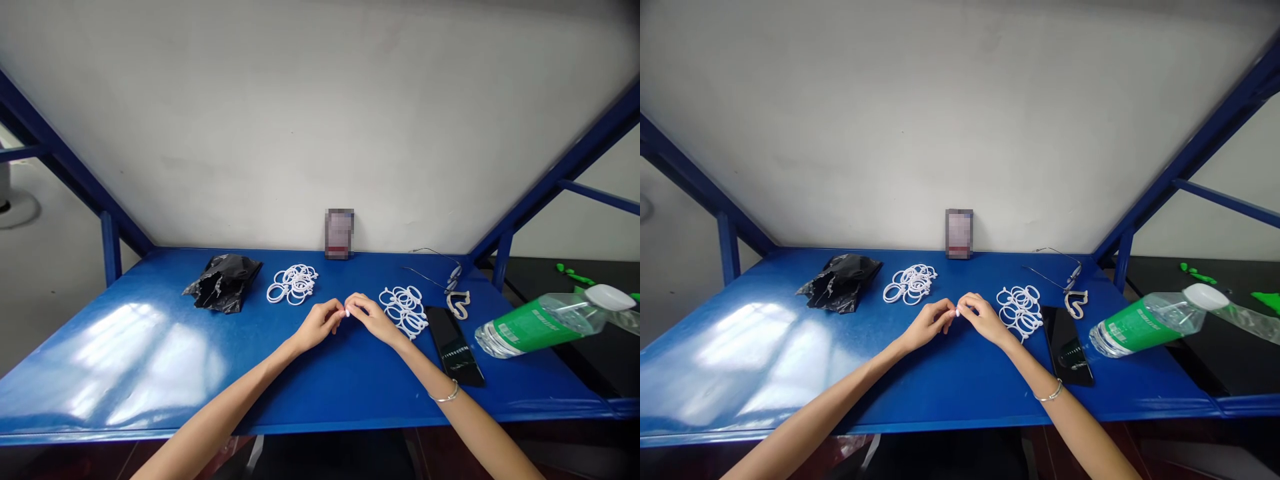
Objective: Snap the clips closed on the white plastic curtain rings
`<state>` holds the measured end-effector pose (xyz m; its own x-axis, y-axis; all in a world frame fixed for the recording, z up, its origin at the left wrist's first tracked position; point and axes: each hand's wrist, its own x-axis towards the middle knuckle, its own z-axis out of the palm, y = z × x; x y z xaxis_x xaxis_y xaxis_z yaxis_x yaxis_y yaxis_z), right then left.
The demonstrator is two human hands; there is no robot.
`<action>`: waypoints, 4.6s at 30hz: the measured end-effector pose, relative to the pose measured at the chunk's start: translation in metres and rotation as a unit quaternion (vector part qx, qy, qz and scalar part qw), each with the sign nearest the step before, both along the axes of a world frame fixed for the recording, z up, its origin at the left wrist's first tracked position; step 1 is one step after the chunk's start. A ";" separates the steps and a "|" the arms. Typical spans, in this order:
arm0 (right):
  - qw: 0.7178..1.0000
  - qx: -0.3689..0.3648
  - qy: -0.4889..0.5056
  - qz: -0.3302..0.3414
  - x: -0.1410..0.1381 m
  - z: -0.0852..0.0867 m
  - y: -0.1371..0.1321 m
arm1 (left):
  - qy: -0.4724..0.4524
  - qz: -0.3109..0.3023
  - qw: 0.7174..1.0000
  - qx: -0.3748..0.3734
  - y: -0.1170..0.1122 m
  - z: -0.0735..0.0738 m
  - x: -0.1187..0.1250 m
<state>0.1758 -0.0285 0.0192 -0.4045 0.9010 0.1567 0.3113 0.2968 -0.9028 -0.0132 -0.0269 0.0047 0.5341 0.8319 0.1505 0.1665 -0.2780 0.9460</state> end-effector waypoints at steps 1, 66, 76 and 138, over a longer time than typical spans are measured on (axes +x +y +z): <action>0.999 -0.036 0.034 0.016 -0.001 0.000 -0.001 | -0.031 0.000 0.999 -0.040 0.001 0.000 0.001; 0.834 0.145 -0.457 -0.275 0.074 -0.006 0.028 | 0.524 0.255 0.794 0.175 0.035 0.031 -0.046; 0.975 0.113 -0.129 -0.140 0.019 0.006 0.010 | 0.205 0.156 0.949 0.180 0.016 0.019 -0.021; 0.864 0.112 -0.426 -0.243 0.086 0.020 0.027 | 0.507 0.245 0.804 0.190 0.030 0.032 -0.040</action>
<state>0.2623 -0.0016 0.0395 -0.0412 0.9826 0.1809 0.9717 0.0816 -0.2216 -0.0536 0.0032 0.0372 0.1648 0.9766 0.1384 0.9764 -0.1814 0.1175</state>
